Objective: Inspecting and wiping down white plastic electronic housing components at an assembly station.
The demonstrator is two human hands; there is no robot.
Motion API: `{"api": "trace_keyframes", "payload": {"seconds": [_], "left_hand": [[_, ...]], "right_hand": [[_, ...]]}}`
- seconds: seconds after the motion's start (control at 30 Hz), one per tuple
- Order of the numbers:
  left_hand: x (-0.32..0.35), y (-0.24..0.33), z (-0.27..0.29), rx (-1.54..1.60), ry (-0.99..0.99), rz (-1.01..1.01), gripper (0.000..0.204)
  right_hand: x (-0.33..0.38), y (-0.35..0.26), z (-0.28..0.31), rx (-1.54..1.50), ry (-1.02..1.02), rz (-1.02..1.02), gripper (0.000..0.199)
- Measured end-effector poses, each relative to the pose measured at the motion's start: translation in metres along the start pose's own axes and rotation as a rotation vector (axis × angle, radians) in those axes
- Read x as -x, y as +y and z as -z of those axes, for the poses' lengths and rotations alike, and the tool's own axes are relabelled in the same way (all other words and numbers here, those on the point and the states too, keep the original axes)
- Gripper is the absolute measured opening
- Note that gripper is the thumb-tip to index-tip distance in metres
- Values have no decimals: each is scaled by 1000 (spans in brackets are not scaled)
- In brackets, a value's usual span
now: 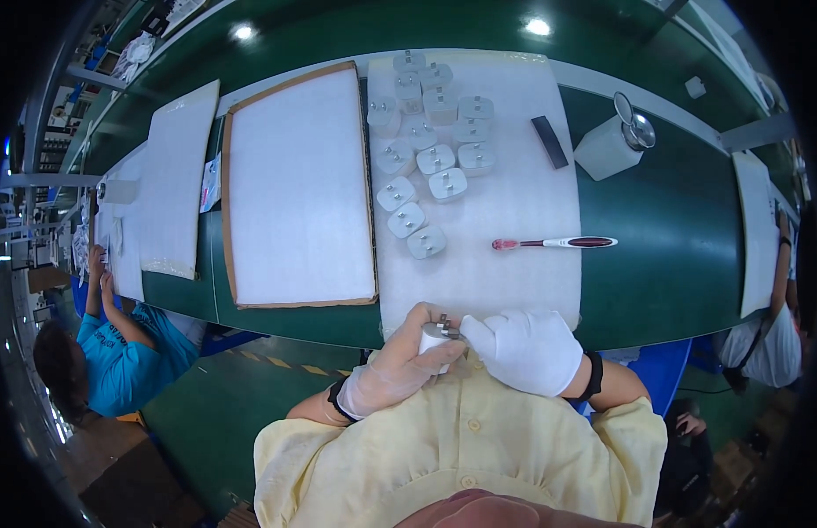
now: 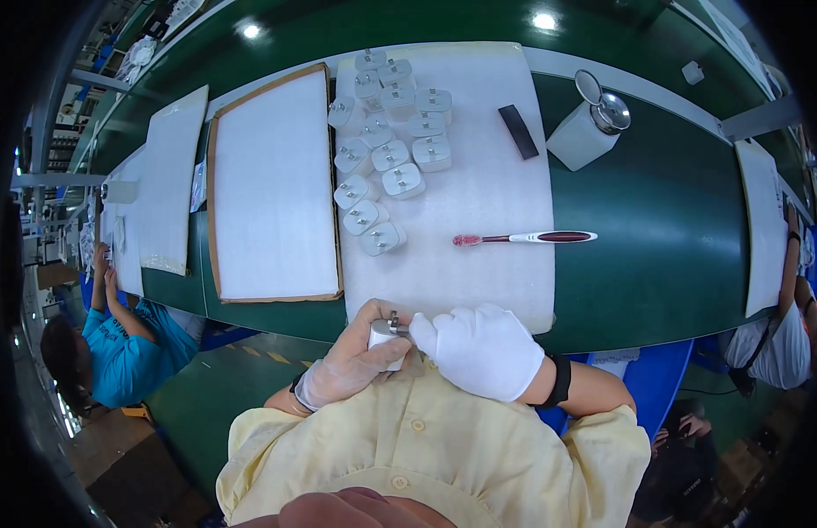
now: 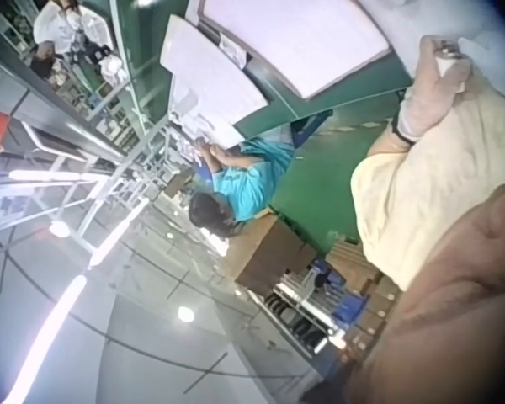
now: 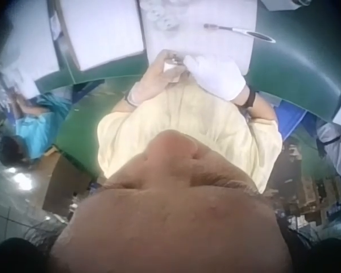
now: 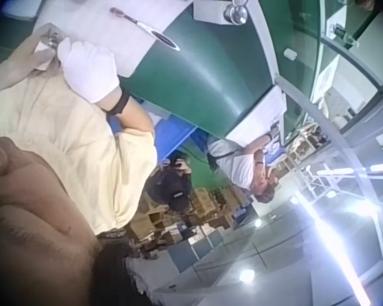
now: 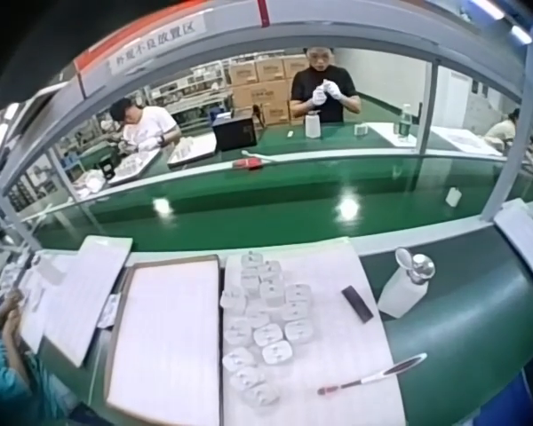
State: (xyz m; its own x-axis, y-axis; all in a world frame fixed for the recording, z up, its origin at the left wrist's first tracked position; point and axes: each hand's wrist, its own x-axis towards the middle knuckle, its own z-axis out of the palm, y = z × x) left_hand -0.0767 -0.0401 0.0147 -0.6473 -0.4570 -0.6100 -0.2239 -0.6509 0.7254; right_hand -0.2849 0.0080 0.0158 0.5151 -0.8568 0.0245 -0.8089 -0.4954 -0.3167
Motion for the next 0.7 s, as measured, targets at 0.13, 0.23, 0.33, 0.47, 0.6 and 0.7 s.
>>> {"api": "trace_keyframes", "payload": {"seconds": [0.13,0.23,0.33,0.47,0.6,0.7], "left_hand": [[0,3,-1,-53,6,-25,28],[1,5,-1,-45,16,-37,28],[2,4,-2,-60,23,-88,28],[2,5,-3,-61,20,-120,28],[1,4,-1,-73,3,-109,28],[0,-2,0,-52,0,-137,28]], "right_hand": [[-3,3,0,-93,29,-2,40],[-6,3,1,-86,72,35,41],[-6,-4,6,-32,37,15,41],[-5,-5,5,33,5,16,41],[-4,-5,3,18,13,13,40],[-2,-6,-1,-3,21,-6,38]]}}
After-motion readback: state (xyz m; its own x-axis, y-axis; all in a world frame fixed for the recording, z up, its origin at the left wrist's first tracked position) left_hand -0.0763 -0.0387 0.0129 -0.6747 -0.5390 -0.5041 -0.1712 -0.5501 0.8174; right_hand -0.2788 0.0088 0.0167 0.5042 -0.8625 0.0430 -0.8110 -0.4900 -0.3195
